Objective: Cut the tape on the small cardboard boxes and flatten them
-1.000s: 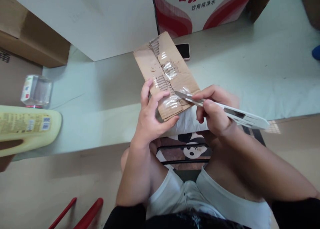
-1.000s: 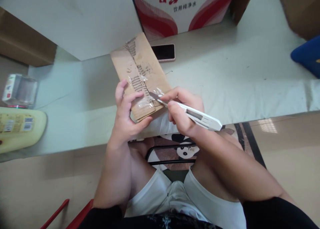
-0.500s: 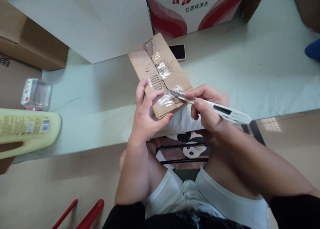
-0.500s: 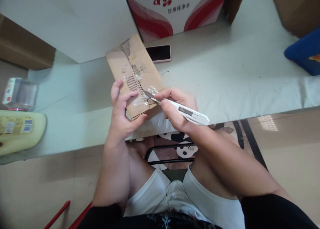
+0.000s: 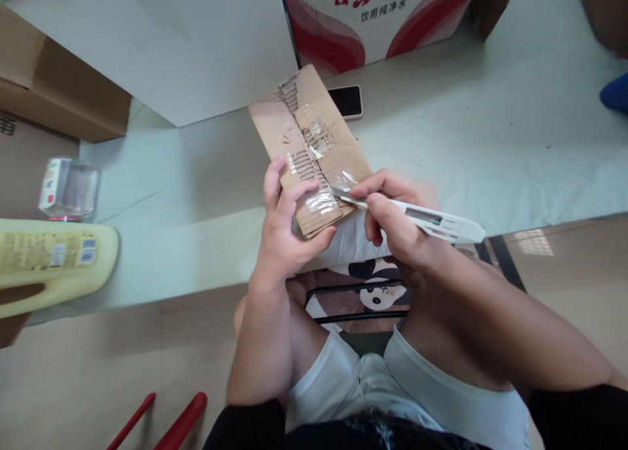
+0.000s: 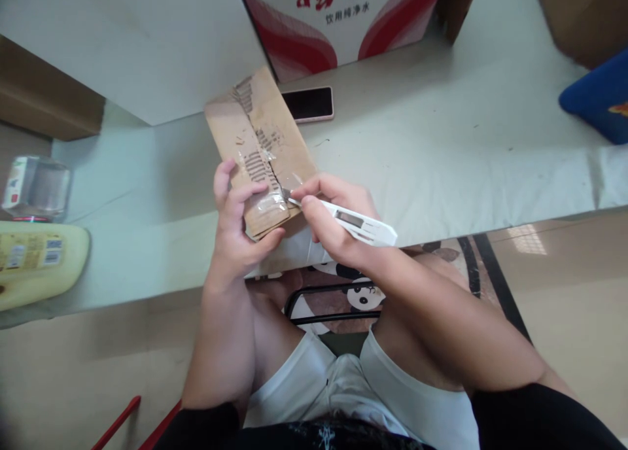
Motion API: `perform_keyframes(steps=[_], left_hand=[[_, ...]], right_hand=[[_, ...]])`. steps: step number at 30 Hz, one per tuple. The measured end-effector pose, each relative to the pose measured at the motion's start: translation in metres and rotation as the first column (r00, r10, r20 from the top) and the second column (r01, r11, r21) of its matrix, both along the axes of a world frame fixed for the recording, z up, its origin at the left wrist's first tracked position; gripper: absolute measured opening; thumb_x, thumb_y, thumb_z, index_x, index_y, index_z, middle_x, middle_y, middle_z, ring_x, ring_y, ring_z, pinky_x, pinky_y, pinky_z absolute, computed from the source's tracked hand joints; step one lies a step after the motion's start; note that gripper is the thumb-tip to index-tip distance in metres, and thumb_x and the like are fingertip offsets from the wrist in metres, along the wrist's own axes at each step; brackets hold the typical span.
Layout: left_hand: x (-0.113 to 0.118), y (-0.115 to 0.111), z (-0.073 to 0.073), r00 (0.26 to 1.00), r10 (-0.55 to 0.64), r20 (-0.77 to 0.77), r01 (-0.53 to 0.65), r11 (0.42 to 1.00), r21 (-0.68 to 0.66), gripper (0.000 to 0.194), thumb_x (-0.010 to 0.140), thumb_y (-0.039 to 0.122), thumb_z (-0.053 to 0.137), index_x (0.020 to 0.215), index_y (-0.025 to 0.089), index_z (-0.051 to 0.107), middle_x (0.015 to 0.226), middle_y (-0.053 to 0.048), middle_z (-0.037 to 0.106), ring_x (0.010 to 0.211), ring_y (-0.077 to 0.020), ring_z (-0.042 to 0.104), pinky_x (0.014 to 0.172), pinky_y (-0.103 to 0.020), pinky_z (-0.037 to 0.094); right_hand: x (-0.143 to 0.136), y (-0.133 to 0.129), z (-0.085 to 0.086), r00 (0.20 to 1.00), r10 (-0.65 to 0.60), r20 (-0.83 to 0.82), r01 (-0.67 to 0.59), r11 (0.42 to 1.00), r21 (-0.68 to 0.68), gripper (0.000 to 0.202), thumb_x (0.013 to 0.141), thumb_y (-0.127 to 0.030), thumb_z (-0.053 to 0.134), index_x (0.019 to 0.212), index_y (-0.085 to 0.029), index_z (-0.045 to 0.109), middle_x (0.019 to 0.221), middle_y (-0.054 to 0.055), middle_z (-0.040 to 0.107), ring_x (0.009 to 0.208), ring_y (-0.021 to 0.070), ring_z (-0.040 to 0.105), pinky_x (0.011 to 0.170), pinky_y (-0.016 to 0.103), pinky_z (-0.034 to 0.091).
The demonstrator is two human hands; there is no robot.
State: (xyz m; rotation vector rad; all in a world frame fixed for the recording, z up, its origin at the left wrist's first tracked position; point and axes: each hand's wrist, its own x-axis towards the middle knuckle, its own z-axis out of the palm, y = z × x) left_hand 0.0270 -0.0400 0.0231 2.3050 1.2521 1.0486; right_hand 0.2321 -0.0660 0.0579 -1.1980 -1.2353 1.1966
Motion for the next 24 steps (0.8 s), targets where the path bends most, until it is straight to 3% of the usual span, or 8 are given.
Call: perform_keyframes(steps=[16,21,24], left_hand=[[0.0,0.0,-0.001,1.0,0.003,-0.01,-0.003,1.0,-0.02,0.068,0.077,0.074,0.067,0.131,0.036,0.05,0.164,-0.009,0.027,0.158,-0.0384,0.021,0.124,-0.064,0.029],[0.003,0.0,-0.007,0.997,0.033,0.076,-0.033,0.999,-0.005,0.091,0.073,0.083,0.062,0.146,0.039,0.032,0.169,-0.01,0.015,0.16,-0.0404,0.012,0.122,-0.064,0.032],[0.004,0.0,-0.01,0.988,0.065,0.137,-0.066,0.998,0.002,0.091,0.078,0.085,0.052,0.151,0.04,0.024,0.17,-0.009,0.012,0.158,-0.0393,0.019,0.119,-0.059,0.04]], right_hand=[[0.012,-0.008,-0.006,0.999,-0.008,-0.038,0.011,0.996,0.092,0.027,0.093,-0.044,0.059,0.088,-0.019,0.07,0.053,-0.003,0.057,0.04,0.0094,0.051,0.037,0.022,0.036],[0.01,-0.014,-0.007,0.987,0.12,-0.103,-0.1,0.978,0.18,0.027,0.095,-0.045,0.06,0.099,-0.02,0.069,0.06,-0.003,0.063,0.045,0.0094,0.055,0.041,0.022,0.042],[0.011,-0.015,-0.004,0.964,0.264,-0.036,-0.246,0.935,0.256,0.022,0.093,-0.04,0.063,0.101,-0.021,0.07,0.064,-0.002,0.067,0.048,0.0099,0.058,0.043,0.022,0.045]])
